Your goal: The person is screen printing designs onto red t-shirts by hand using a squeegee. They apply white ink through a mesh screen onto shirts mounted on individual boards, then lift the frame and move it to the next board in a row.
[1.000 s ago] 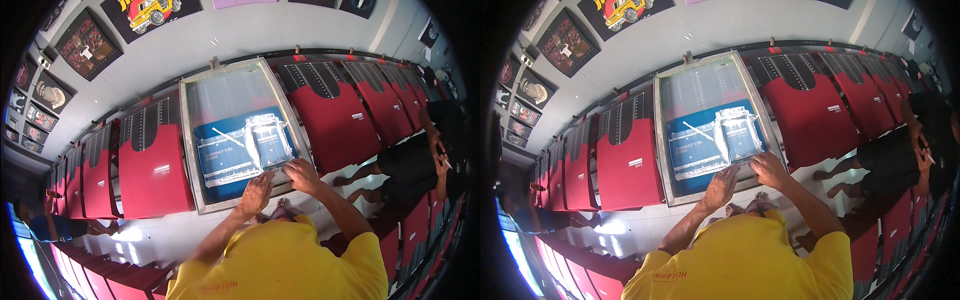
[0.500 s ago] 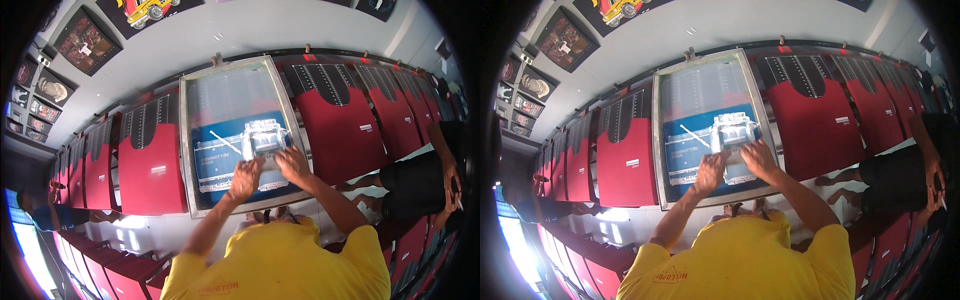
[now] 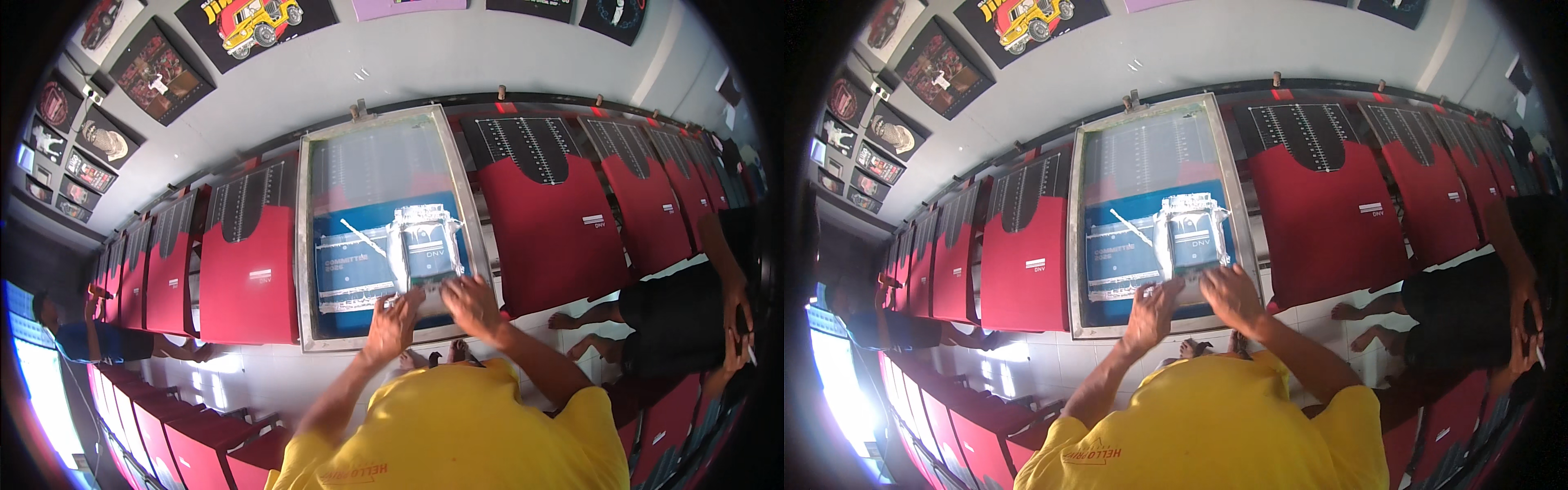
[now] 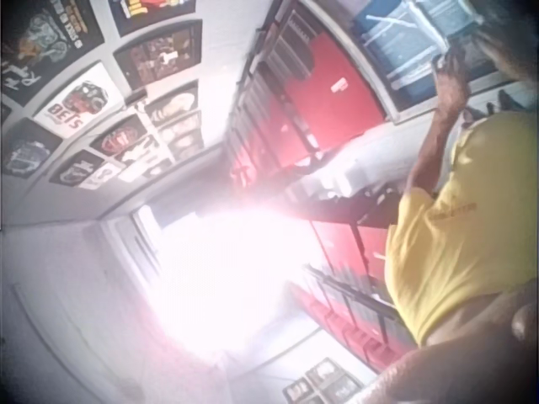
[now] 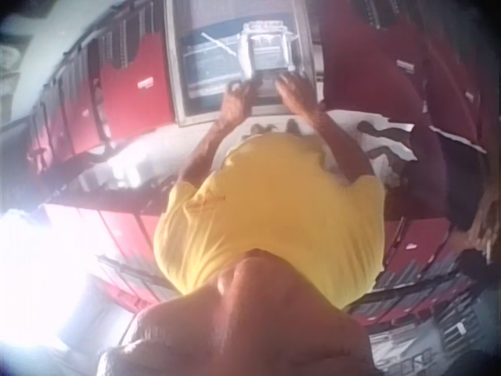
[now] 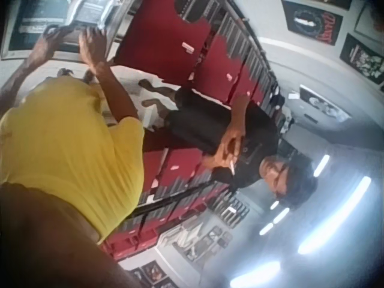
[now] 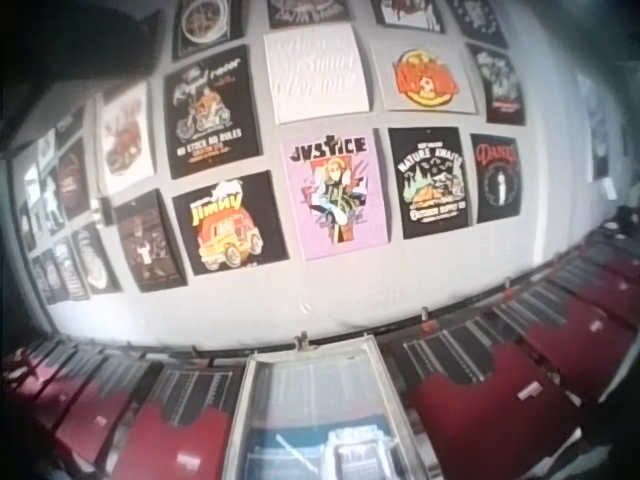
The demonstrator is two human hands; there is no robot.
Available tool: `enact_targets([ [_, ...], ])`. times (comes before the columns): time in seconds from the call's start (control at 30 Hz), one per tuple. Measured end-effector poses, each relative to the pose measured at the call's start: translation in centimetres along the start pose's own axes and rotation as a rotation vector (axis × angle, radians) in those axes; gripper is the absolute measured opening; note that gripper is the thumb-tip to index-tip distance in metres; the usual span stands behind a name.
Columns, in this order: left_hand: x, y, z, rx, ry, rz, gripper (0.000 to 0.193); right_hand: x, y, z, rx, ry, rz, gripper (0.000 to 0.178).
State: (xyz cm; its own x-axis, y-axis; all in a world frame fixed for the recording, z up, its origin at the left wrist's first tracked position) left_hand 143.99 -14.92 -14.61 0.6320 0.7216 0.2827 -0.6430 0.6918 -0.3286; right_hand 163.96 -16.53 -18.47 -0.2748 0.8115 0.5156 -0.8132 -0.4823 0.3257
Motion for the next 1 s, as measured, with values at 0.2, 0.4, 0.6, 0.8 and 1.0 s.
enact_targets([
  [0.2,-6.3,-2.4,-2.6,-0.027,0.003,0.065,0.054,-5.2,2.2,-1.2,0.043,0.095,0.064,0.042],
  [0.4,-7.7,-2.5,-2.8,0.023,0.071,0.019,0.063,-5.3,2.8,0.3,0.266,0.142,-0.021,0.066],
  [0.6,-8.2,5.4,1.0,0.152,-0.172,0.475,0.057,-5.1,-1.6,0.2,0.200,-0.286,-0.315,0.048],
  [0.8,-9.5,15.7,5.7,0.461,-0.313,0.861,0.033,-8.3,-5.5,-5.5,0.161,-0.217,-0.800,0.044],
  [1.0,-12.3,18.8,5.9,0.207,-0.326,1.126,0.045,-8.3,-6.8,-6.7,0.333,-0.213,-1.034,0.037],
])
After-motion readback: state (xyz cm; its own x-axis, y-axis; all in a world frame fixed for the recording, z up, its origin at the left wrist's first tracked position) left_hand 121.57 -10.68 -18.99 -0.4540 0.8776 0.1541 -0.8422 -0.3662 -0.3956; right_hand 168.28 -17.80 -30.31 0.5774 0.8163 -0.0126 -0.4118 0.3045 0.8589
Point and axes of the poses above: each hand's wrist, its own x-axis towards the middle knuckle, its own z-axis out of the back of the hand, y = z × x, the point moved 2 cm from there along x, towards the middle knuckle, and after that the axes turned 9 degrees about -y, right-handed, at the moved point
